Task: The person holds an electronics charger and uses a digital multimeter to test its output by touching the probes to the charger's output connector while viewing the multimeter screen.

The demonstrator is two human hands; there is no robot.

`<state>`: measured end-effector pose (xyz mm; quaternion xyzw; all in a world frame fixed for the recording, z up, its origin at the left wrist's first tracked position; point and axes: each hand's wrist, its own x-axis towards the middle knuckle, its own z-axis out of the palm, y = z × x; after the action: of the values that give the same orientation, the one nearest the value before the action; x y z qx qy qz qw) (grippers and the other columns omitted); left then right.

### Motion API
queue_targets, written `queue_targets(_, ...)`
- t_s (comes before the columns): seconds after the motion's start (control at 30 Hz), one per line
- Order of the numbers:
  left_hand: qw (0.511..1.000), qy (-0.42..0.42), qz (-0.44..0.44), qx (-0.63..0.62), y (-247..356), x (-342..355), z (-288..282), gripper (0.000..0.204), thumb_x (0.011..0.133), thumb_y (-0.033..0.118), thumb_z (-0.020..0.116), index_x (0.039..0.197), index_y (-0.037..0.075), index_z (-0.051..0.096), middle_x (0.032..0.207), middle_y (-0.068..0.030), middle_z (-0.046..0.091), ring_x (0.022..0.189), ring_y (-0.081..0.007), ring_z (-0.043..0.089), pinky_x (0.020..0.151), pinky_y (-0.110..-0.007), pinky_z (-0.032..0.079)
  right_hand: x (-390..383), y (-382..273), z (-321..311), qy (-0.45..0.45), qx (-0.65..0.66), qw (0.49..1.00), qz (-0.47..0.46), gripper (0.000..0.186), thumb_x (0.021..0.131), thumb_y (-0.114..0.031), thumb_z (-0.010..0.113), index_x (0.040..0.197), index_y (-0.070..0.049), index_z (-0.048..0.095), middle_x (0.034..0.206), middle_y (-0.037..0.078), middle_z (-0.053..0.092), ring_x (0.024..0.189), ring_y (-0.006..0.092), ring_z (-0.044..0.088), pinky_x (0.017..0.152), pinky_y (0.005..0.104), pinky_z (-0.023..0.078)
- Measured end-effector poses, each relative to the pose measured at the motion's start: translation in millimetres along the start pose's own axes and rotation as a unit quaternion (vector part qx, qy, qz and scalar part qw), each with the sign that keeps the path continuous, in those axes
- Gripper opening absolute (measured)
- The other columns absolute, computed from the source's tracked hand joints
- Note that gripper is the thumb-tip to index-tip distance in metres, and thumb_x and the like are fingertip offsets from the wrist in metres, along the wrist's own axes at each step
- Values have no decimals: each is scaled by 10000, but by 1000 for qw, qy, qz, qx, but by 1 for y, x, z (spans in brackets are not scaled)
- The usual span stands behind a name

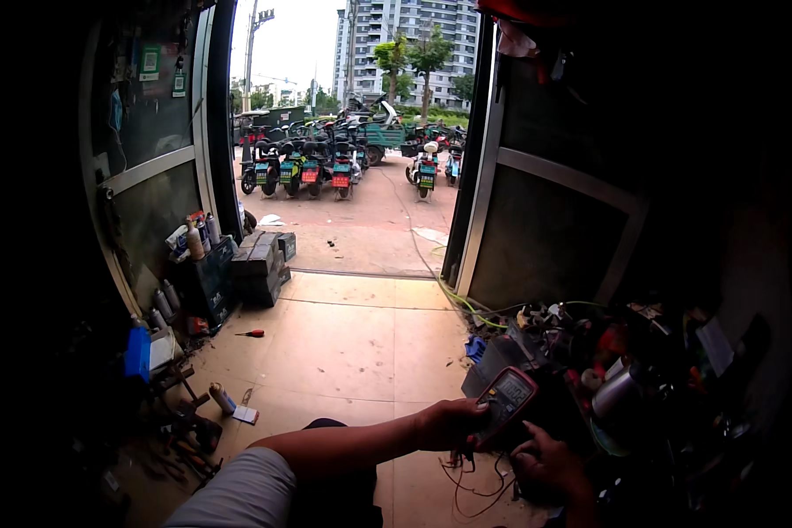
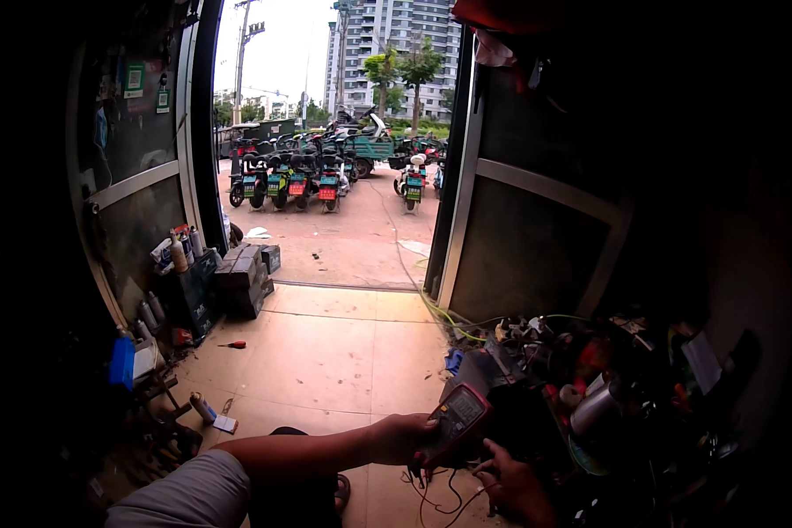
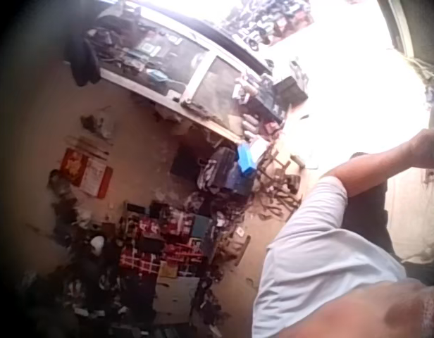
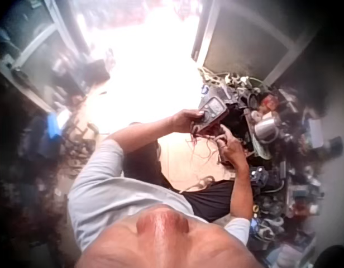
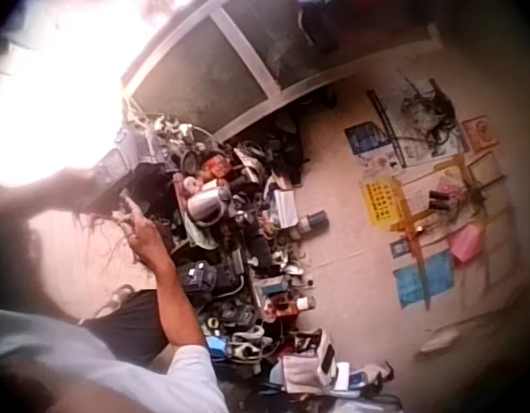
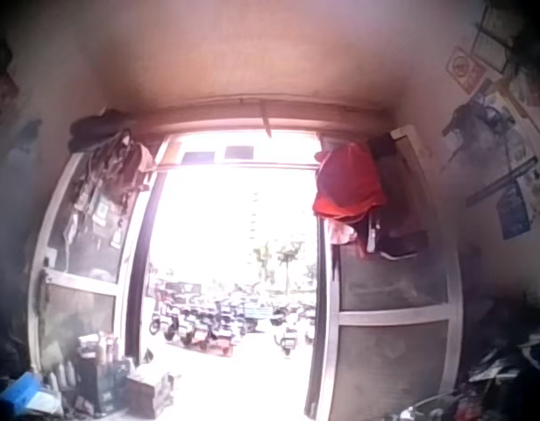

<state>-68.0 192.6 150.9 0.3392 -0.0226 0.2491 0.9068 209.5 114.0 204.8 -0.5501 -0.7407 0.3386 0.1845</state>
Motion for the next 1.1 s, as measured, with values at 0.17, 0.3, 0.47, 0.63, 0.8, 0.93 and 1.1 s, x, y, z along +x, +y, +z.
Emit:
queue_targets(0.17,999,1,-32,-7,-14,-2,14,605,992,364,699,1414,-26,507,1177,-146,713,914,-190,727,758,-306,590,11,-11,25,1,-16,997,-71,351,986,-151,748,1310,-46,664,1132,95,774,1040,228,751,926,379,577)
queue_targets(0.3,999,17,-30,-3,-19,-3,28,554,1039,309,633,1450,-37,498,1184,-153,713,900,-162,723,764,-257,579,31,35,54,-36,105,973,-203,289,982,-233,757,1208,-57,717,1053,113,767,961,221,742,864,375,581)
queue_targets(0.47,997,52,-4,50,-15,-5,46,512,1050,308,620,1430,-19,515,1155,-149,714,890,-171,713,757,-260,574,25,31,43,-36,67,997,-26,246,1026,-254,688,1164,-57,738,994,145,765,950,281,756,783,399,587)
queue_targets(0.63,994,76,21,70,-11,-9,22,441,1062,307,602,1380,8,541,1033,-122,703,792,-151,662,707,-270,550,31,40,18,232,-34,970,-61,332,1093,-341,588,1142,-40,718,912,119,744,787,206,738,646,343,568)
queue_targets(0.8,981,155,106,41,-2,-9,20,425,1063,360,617,1329,33,558,1048,-90,685,884,-169,658,813,-320,543,25,11,-23,282,523,804,-20,396,1128,-387,523,1223,-18,631,1046,101,732,867,141,713,690,266,612)
queue_targets(0.93,974,173,138,49,-1,-7,12,403,1056,388,632,1270,53,568,1033,-68,668,921,-176,653,866,-343,528,13,-6,-30,277,600,749,-54,277,1084,-248,624,1229,-11,631,1183,118,709,963,166,712,817,272,644)
queue_targets(1.1,979,149,133,40,-2,-7,10,433,1056,387,628,1310,46,547,1097,-87,665,979,-199,666,900,-385,534,9,-26,-11,240,513,820,-78,269,1019,-97,706,1260,3,643,1217,128,703,1023,192,711,881,300,647)
